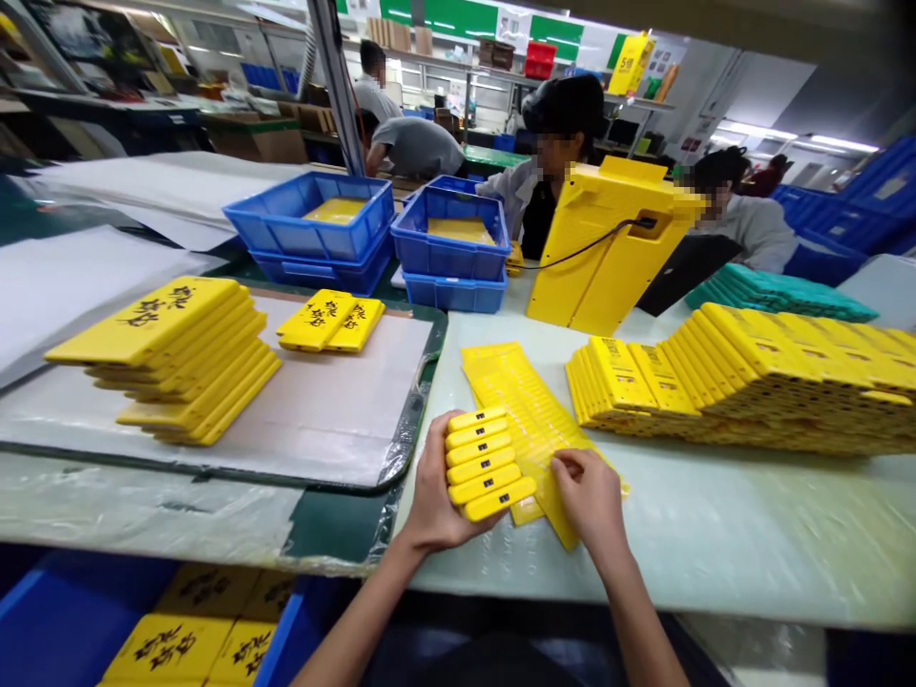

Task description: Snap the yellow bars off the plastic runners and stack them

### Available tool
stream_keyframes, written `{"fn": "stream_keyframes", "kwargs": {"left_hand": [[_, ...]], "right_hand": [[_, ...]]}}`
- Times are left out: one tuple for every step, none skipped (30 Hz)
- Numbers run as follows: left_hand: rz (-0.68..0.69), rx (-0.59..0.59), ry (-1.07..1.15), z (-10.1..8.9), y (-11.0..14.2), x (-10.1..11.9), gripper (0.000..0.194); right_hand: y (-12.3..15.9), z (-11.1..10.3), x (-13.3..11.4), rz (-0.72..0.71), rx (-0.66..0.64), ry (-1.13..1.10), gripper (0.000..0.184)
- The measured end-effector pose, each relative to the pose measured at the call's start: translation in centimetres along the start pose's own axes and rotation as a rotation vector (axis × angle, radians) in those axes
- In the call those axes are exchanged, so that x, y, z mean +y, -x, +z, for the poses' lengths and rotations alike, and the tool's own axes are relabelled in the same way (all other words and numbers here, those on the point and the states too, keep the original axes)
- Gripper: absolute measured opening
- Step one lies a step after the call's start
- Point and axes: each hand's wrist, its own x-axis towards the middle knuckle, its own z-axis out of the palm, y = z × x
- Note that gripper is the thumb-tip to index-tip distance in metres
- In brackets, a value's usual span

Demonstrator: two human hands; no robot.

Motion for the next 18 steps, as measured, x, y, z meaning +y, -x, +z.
{"fn": "stream_keyframes", "kwargs": {"left_hand": [[-0.008, -0.003, 0.023, -0.2, -0.3, 0.0, 0.103], [-0.020, -0.004, 0.048, -0.4, -0.5, 0.0, 0.105], [-0.037, -0.010, 0.072, -0.5, -0.7, -0.1, 0.106], [-0.055, -0.020, 0.097, -0.6, -0.8, -0.3, 0.108], [-0.069, -0.028, 0.119, -0.7, -0.9, -0.4, 0.110], [-0.074, -0.032, 0.135, -0.7, -0.9, -0.6, 0.112], [-0.075, -0.033, 0.152, -0.7, -0.8, -0.7, 0.114], [-0.072, -0.027, 0.168, -0.7, -0.7, -0.9, 0.115], [-0.066, -0.018, 0.174, -0.6, -0.7, -1.1, 0.116], [-0.061, -0.009, 0.174, -0.6, -0.6, -1.2, 0.117], [-0.063, -0.005, 0.174, -0.6, -0.5, -1.3, 0.118], [-0.071, -0.010, 0.177, -0.5, -0.4, -1.4, 0.120], [-0.080, -0.022, 0.186, -0.5, -0.3, -1.4, 0.121], [-0.089, -0.032, 0.196, -0.4, -0.3, -1.4, 0.121], [-0.096, -0.039, 0.207, -0.3, -0.2, -1.4, 0.120], [-0.101, -0.043, 0.216, -0.2, -0.2, -1.3, 0.119], [-0.105, -0.045, 0.217, -0.2, -0.1, -1.3, 0.119], [-0.101, -0.049, 0.208, -0.4, 0.0, -1.2, 0.119]], "right_hand": [[0.3, 0.4, -0.3, -0.007, 0.014, 0.033, 0.034], [0.5, 0.7, -0.6, -0.009, 0.030, 0.065, 0.036], [0.7, 0.9, -0.9, -0.008, 0.044, 0.092, 0.038], [0.8, 1.0, -1.2, -0.008, 0.053, 0.128, 0.039], [0.9, 1.1, -1.3, -0.008, 0.056, 0.170, 0.039], [0.9, 1.1, -1.5, -0.009, 0.055, 0.212, 0.038], [0.9, 1.2, -1.6, -0.011, 0.050, 0.251, 0.036], [0.9, 1.2, -1.7, -0.013, 0.043, 0.282, 0.034], [0.8, 1.1, -1.8, -0.014, 0.035, 0.304, 0.033], [0.8, 0.9, -2.1, -0.012, 0.026, 0.319, 0.031], [0.7, 0.6, -2.5, -0.010, 0.025, 0.309, 0.029], [0.6, 0.2, -3.0, -0.023, 0.030, 0.265, 0.027], [0.5, -0.3, -3.6, -0.057, 0.034, 0.170, 0.027], [0.4, -0.8, -4.4, -0.113, 0.010, 0.019, 0.030], [0.2, -1.3, -5.2, -0.192, -0.067, -0.174, 0.039], [0.1, -1.6, -6.0, -0.282, -0.190, -0.384, 0.055], [-0.1, -1.8, -6.8, -0.367, -0.337, -0.560, 0.076], [-0.3, -1.7, -7.5, -0.427, -0.478, -0.664, 0.099]]}}
